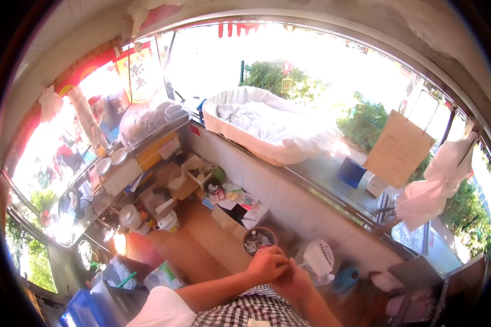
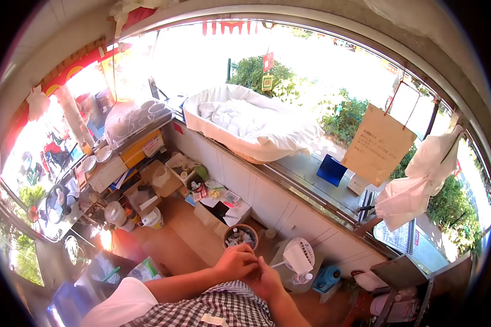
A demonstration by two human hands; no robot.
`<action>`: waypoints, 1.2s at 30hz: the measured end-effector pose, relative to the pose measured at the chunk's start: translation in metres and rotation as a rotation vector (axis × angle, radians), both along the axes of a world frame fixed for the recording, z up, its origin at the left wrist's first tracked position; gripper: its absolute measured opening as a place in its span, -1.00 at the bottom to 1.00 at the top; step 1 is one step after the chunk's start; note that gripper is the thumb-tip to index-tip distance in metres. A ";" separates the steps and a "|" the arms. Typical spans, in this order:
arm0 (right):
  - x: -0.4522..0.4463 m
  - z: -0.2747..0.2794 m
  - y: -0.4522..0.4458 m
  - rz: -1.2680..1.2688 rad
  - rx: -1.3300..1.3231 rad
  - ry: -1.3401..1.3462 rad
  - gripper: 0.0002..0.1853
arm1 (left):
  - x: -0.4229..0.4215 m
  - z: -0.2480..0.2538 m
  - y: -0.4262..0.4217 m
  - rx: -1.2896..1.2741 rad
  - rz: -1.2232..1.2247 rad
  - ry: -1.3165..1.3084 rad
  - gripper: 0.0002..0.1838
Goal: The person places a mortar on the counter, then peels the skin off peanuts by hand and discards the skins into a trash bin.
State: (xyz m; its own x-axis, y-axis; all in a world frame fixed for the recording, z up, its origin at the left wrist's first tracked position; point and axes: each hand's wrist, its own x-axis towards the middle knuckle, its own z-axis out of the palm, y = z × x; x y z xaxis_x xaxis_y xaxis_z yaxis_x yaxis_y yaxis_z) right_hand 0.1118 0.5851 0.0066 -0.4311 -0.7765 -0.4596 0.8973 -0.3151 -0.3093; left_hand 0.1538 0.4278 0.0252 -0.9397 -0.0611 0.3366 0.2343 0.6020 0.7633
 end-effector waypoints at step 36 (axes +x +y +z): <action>0.017 0.036 -0.043 -0.144 0.103 -0.011 -0.61 | 0.029 0.033 -0.088 1.486 -0.033 -0.530 -0.75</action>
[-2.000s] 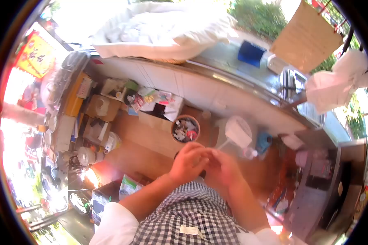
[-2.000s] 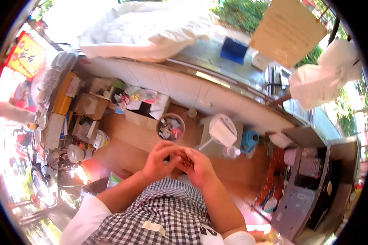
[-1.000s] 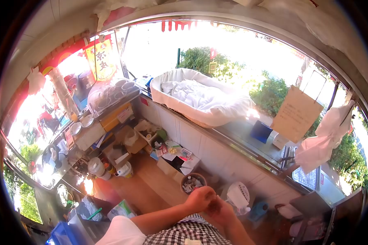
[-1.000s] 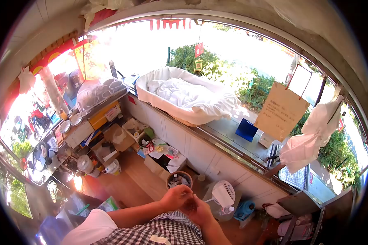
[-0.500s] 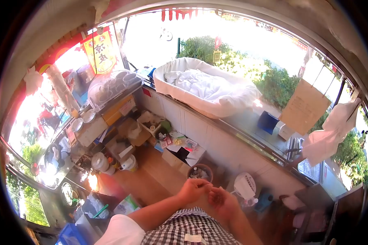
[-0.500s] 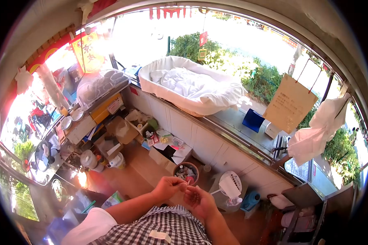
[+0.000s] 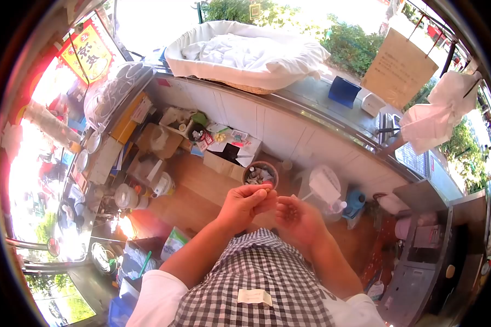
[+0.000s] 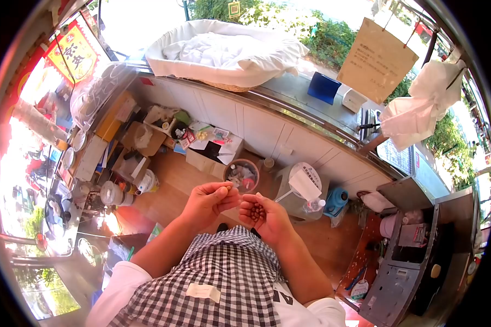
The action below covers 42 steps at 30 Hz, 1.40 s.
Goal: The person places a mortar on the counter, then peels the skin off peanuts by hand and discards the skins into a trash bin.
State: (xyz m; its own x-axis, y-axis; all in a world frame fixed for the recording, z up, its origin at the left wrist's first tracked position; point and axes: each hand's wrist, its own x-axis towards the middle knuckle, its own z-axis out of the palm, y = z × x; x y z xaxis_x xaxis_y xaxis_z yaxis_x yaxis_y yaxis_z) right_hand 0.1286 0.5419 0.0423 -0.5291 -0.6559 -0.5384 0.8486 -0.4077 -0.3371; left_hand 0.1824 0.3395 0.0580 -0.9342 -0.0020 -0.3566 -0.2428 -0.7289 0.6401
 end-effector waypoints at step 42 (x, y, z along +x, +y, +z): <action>0.142 -0.031 -0.194 1.089 0.159 0.043 -0.65 | 0.520 -0.023 0.055 -0.496 1.968 -0.547 -0.82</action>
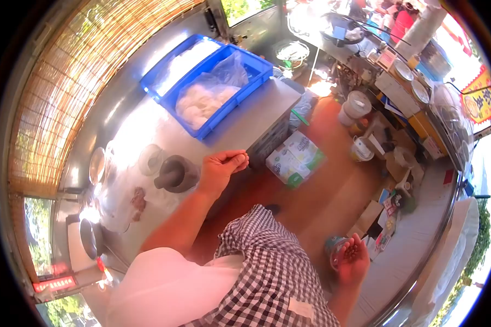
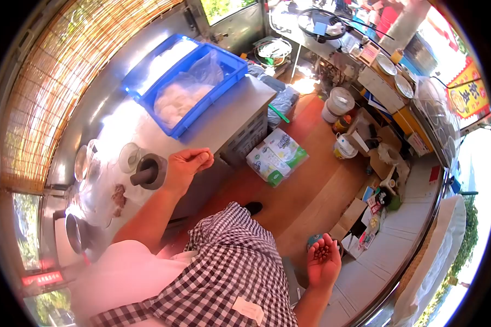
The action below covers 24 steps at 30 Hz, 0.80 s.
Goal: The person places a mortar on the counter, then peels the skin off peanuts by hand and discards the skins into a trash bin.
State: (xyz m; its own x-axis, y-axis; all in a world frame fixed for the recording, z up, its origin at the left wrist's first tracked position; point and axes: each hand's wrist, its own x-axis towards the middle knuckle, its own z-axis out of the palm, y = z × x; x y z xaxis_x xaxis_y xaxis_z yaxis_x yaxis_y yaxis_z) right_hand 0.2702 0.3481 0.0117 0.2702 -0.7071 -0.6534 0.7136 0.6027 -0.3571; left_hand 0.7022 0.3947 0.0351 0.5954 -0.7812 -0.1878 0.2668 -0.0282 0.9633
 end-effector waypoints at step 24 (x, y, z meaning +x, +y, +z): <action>0.043 -0.006 0.023 0.193 0.055 -0.038 -0.64 | 0.126 -0.011 0.129 0.843 0.137 -1.276 -0.82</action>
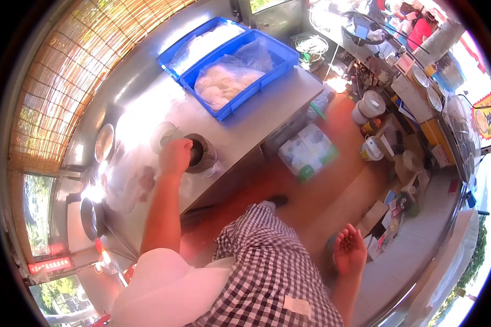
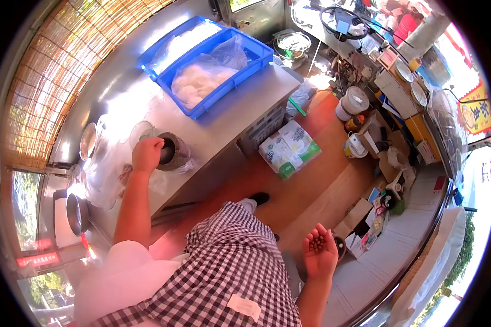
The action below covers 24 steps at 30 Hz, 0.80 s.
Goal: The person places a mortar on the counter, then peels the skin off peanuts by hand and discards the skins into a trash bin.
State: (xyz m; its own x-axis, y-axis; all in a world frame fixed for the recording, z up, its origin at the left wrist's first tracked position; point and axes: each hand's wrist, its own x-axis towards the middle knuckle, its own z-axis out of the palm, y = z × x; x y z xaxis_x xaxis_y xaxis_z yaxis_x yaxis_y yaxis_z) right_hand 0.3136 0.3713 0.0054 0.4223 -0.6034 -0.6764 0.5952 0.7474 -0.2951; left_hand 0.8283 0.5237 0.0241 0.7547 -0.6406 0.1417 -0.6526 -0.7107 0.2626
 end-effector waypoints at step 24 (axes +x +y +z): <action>-0.159 0.044 0.133 -0.629 -0.187 -0.040 -0.54 | -0.469 0.015 -0.150 0.380 -0.584 2.233 -0.87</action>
State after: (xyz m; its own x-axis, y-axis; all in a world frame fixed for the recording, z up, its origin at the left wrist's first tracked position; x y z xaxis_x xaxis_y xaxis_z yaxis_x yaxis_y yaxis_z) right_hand 0.1550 0.5042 0.0493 -0.0263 -0.8492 -0.5275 0.9151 0.1919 -0.3546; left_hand 0.3596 0.3734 0.0389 -0.6864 -0.5551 -0.4698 0.2719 -0.7951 0.5421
